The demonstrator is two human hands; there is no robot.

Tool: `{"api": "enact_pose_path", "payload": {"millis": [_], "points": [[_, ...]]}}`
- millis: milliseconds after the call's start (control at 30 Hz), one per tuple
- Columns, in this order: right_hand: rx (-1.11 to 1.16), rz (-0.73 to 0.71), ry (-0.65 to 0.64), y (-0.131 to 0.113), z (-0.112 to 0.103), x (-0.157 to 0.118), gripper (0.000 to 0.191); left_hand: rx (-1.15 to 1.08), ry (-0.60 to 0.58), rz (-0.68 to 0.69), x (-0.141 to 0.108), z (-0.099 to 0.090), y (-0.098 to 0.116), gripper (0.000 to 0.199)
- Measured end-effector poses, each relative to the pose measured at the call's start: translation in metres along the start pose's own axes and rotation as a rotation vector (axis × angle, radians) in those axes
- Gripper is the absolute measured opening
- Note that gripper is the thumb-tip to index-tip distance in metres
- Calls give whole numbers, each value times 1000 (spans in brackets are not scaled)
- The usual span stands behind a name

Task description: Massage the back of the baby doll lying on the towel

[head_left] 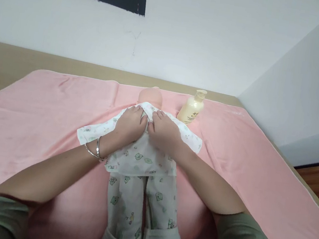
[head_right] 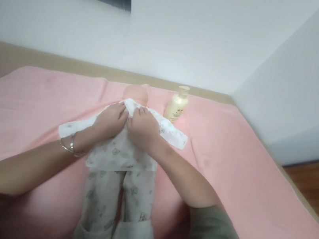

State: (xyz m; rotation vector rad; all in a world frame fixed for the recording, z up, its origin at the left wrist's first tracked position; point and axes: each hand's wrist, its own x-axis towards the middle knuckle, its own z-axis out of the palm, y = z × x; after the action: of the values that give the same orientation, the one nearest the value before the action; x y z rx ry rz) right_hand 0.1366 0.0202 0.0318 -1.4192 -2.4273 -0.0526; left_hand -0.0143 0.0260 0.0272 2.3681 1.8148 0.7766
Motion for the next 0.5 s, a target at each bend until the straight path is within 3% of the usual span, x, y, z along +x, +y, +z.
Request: {"api": "enact_pose_path", "payload": {"millis": [233,333,500], "points": [[173,138,-54,32,2,26,52,157,147,151,-19,7,11,34],[116,115,-48,26,5,22,50,103,115,90,-17,4,10,28],[-47,46,0,-7,4,-2,55,-61,-14,-108,-1,-2,1,21]]}}
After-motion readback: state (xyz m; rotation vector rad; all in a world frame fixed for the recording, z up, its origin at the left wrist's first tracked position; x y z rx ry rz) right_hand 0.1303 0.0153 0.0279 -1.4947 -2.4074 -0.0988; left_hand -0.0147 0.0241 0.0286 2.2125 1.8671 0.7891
